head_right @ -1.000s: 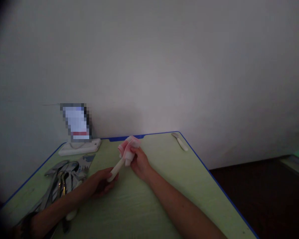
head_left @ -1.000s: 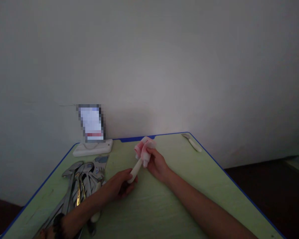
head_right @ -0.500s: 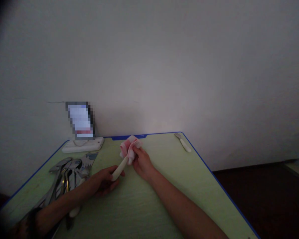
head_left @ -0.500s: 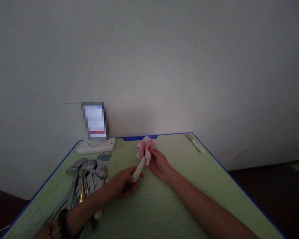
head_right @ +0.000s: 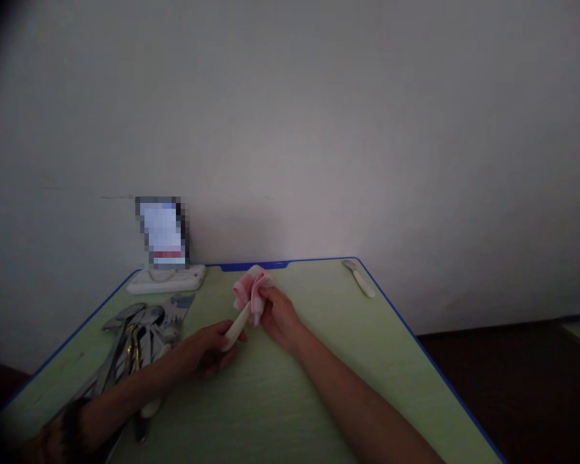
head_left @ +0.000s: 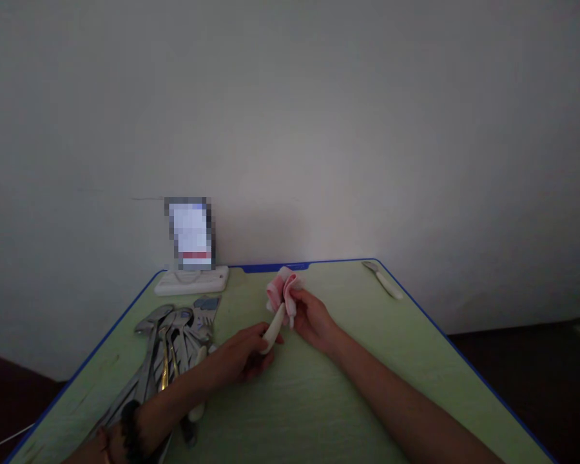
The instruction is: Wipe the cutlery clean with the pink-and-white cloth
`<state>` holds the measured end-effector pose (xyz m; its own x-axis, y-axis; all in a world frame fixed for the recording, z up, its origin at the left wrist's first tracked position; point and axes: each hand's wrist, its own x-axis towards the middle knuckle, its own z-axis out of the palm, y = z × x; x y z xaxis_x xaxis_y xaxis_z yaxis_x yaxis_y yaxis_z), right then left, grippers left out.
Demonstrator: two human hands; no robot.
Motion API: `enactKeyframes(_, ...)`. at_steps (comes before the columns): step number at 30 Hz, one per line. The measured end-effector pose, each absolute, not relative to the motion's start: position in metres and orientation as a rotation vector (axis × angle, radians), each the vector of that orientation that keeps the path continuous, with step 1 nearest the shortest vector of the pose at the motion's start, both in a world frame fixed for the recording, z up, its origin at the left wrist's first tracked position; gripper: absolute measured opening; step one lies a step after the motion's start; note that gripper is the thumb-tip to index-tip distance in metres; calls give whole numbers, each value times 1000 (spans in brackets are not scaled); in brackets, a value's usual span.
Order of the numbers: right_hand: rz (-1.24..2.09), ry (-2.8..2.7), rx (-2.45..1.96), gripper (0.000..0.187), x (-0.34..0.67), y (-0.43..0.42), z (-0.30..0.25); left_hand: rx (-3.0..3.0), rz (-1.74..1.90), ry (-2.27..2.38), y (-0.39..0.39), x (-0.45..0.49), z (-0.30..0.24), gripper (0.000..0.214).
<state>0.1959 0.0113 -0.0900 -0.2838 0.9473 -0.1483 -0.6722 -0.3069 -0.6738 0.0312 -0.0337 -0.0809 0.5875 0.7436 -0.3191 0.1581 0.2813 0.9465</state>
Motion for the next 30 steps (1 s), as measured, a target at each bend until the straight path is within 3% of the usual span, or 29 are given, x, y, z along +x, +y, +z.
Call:
enactKeyframes(6,1790,-763,-669,17,197,8,-88,1200,524,964,-37,31,-84,25)
enactKeyframes(30,1775,-821,-693,16,195,5,-86,1277,538,936,-40,34,-75,29)
